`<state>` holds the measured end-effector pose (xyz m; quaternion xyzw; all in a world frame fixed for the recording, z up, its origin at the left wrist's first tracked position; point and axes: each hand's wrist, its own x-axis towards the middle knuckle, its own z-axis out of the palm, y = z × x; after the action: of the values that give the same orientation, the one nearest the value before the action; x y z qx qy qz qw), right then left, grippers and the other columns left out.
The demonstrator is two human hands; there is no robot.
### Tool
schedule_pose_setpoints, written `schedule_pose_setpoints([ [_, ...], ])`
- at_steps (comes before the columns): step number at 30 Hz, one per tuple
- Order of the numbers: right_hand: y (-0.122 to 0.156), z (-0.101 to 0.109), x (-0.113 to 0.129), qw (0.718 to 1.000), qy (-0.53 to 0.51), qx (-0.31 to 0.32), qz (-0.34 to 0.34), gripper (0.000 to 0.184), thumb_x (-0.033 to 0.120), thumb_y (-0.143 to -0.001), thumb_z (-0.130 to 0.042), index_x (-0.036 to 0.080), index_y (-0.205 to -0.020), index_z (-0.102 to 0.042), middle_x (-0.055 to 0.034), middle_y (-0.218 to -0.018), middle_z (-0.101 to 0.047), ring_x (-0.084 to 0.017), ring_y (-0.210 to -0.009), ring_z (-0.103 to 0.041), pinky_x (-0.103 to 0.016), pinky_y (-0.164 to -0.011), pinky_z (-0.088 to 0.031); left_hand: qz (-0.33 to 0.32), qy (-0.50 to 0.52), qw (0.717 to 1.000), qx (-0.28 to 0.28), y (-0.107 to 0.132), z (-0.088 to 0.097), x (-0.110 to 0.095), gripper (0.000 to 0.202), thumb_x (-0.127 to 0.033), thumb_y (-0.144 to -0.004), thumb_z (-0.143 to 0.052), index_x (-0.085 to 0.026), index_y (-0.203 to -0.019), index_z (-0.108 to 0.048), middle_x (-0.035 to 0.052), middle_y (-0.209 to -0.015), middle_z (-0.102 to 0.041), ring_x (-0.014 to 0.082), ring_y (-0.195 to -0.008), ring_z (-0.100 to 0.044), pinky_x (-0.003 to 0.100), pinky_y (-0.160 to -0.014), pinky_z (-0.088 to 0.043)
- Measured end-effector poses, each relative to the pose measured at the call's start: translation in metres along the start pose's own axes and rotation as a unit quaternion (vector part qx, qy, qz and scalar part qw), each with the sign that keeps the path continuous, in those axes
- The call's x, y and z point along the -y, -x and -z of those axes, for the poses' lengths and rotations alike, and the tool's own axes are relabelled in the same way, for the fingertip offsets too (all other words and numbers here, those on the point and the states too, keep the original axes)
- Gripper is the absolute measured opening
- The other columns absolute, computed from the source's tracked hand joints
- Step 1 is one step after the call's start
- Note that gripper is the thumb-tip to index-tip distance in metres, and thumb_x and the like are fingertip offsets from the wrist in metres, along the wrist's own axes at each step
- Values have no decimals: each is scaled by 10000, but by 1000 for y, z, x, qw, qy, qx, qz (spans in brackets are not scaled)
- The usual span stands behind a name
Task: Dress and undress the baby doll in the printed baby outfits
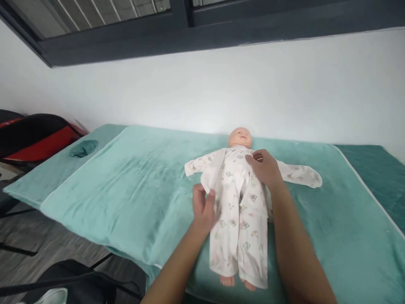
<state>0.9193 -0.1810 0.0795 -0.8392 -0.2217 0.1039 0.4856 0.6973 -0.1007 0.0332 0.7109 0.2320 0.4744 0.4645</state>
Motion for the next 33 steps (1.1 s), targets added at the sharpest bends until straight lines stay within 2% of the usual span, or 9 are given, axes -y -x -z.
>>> schedule_pose_setpoints([
  [2, -2, 3, 1, 1000, -8, 1, -3, 361, 551, -766, -684, 223, -903, -616, -18, -898, -675, -188, -793, -601, -319, -742, -428, -132, -37, 982, 130, -1, -14, -17, 53, -257, -991, -459, -231, -969, -500, 99, -1225, -682, 234, -1158, -647, 420, -964, -517],
  [4, -4, 4, 2, 1000, -23, 7, -14, 363, 546, -767, -686, 219, -913, -625, -19, -916, -683, -181, -785, -600, -316, -740, -431, -234, -113, 926, 274, -4, -19, -29, 85, -177, -978, -456, -215, -989, -531, 131, -1383, -636, 274, -1376, -538, 486, -1095, -454],
  [7, -5, 4, 0, 998, -55, 20, -36, 348, 529, -771, -684, 213, -914, -645, -20, -914, -695, -173, -754, -595, -311, -718, -433, -278, -183, 870, 365, -11, -15, -39, 130, -146, -976, -477, -202, -1044, -573, 124, -1455, -602, 277, -1466, -450, 504, -1159, -411],
  [11, -7, 1, -4, 998, -62, -18, -18, 281, 476, -789, -654, 207, -867, -670, -27, -901, -710, -187, -801, -615, -317, -756, -440, -206, -99, 920, 317, -39, -15, -37, 170, -212, -1000, -499, -245, -1126, -609, 74, -1318, -695, 213, -1263, -627, 416, -1059, -513],
  [13, -8, -1, -5, 998, -60, -30, -10, 265, 460, -794, -643, 208, -864, -684, -27, -903, -716, -192, -813, -621, -320, -768, -442, -142, -106, 955, 238, -65, -29, -32, 212, -231, -1004, -492, -257, -1159, -634, 57, -1207, -729, 202, -1156, -661, 394, -1012, -530],
  [16, -9, 0, -5, 997, -66, -30, -8, 257, 449, -781, -658, 207, -852, -709, -26, -892, -725, -194, -814, -623, -318, -771, -447, -82, -175, 971, 140, -110, -61, -21, 216, -235, -960, -540, -235, -1122, -682, 66, -1154, -724, 238, -1149, -623, 412, -1025, -501],
  [20, -11, 1, -8, 995, -93, -27, -15, 294, 441, -766, -686, 203, -924, -758, -35, -925, -751, -201, -824, -639, -314, -771, -464, 24, -204, 954, 218, -151, -98, -9, 232, -220, -900, -563, -213, -1042, -747, 68, -1016, -735, 233, -956, -652, 361, -877, -514],
  [22, -11, 0, -9, 994, -108, -22, -17, 318, 437, -766, -693, 201, -964, -775, -40, -944, -761, -206, -840, -650, -317, -781, -478, 50, -194, 947, 249, -156, -106, -4, 222, -227, -897, -555, -217, -961, -767, 61, -978, -745, 226, -909, -652, 348, -837, -495],
  [33, -19, -6, 10, 979, -203, -5, -4, 315, 417, -755, -719, 208, -980, -788, -18, -951, -757, -206, -875, -673, -304, -775, -524, 58, -49, 984, 158, -146, -106, 6, 117, -207, -880, -585, -204, -821, -686, 19, -885, -733, 160, -795, -626, 290, -783, -470],
])
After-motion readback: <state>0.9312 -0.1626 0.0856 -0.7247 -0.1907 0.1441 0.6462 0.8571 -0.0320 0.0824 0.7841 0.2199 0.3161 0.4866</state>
